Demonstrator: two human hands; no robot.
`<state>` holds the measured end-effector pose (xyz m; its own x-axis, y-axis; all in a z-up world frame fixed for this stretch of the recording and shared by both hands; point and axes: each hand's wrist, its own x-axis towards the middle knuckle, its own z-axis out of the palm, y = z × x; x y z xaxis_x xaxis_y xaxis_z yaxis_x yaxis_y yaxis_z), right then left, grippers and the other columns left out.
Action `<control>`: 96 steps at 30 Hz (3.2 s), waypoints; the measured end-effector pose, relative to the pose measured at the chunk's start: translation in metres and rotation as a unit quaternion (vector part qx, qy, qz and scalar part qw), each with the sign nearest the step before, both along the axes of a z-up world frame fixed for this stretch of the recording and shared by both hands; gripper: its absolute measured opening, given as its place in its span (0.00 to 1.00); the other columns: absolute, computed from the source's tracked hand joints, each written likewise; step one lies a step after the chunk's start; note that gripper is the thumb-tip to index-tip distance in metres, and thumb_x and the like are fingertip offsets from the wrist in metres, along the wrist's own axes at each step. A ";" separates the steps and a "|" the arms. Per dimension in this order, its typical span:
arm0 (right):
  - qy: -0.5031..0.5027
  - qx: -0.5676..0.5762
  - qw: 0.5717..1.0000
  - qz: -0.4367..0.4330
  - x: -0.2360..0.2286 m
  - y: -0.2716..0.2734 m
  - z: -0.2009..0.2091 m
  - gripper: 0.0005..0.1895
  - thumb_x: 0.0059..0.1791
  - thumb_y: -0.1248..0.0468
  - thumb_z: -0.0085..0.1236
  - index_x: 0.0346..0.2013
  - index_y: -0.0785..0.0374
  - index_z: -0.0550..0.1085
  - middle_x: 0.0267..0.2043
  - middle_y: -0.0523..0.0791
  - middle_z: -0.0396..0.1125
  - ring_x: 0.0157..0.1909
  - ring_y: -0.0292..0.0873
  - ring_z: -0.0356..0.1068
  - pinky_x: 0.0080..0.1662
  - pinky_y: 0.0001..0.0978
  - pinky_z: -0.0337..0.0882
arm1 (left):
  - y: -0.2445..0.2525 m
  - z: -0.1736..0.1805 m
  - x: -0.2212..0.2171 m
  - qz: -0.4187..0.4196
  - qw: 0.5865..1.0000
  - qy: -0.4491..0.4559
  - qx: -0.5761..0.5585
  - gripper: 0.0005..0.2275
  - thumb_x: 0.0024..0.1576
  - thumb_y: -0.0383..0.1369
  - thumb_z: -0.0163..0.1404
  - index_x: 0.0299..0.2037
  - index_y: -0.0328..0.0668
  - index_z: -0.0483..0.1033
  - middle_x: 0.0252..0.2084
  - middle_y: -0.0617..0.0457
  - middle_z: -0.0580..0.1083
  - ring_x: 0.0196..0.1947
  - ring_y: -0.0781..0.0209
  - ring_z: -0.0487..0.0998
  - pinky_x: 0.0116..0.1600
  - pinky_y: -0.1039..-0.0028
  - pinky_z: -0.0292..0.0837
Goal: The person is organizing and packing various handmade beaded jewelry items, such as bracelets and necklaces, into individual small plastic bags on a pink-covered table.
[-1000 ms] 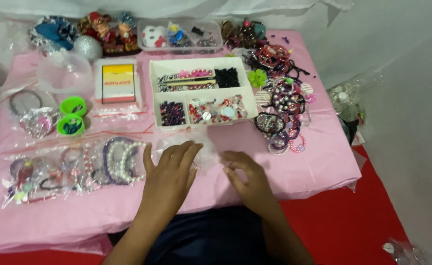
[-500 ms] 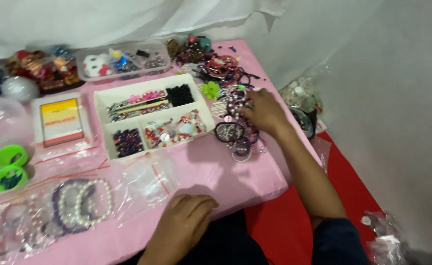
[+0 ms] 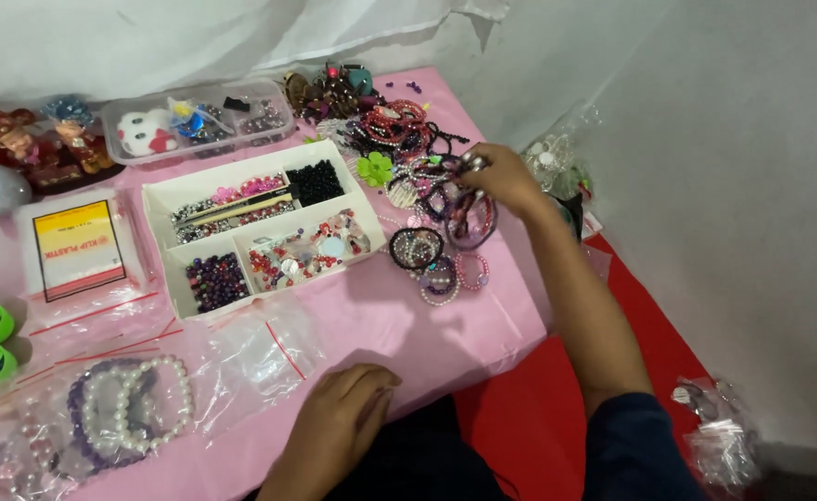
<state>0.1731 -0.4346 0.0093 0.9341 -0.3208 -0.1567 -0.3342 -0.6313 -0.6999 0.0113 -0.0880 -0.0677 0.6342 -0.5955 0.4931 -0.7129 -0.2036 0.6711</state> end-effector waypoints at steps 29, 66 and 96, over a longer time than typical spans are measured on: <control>0.162 -0.314 0.913 0.205 0.052 0.010 -0.048 0.61 0.32 0.39 0.76 0.74 0.43 0.54 0.71 0.58 0.52 0.69 0.71 0.55 0.60 0.73 0.62 | -0.129 -0.050 0.077 0.240 0.922 -0.276 0.132 0.22 0.47 0.39 0.59 0.54 0.52 0.75 0.49 0.47 0.73 0.43 0.46 0.77 0.47 0.56 0.70; -0.075 0.590 0.793 0.130 0.031 -0.051 0.030 0.21 0.45 0.76 0.51 0.53 0.79 0.68 0.42 0.65 0.71 0.36 0.68 0.77 0.29 0.62 0.77 | -0.117 -0.043 0.079 0.206 0.939 -0.180 0.207 0.21 0.54 0.41 0.57 0.58 0.55 0.71 0.53 0.51 0.72 0.49 0.49 0.77 0.56 0.51 0.65; -0.154 0.343 0.920 0.107 -0.016 -0.057 0.025 0.06 0.56 0.65 0.55 0.44 0.64 0.73 0.38 0.51 0.73 0.30 0.45 0.77 0.36 0.35 0.80 | -0.114 -0.019 0.079 0.251 0.929 -0.248 0.112 0.07 0.55 0.32 0.51 0.42 0.59 0.78 0.41 0.56 0.71 0.41 0.56 0.79 0.52 0.53 0.68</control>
<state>0.1575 -0.4916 0.0339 0.9984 -0.0478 0.0285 0.0269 -0.0342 -0.9991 0.0907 -0.2016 -0.0866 0.5880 -0.4087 0.6980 -0.7007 -0.6884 0.1872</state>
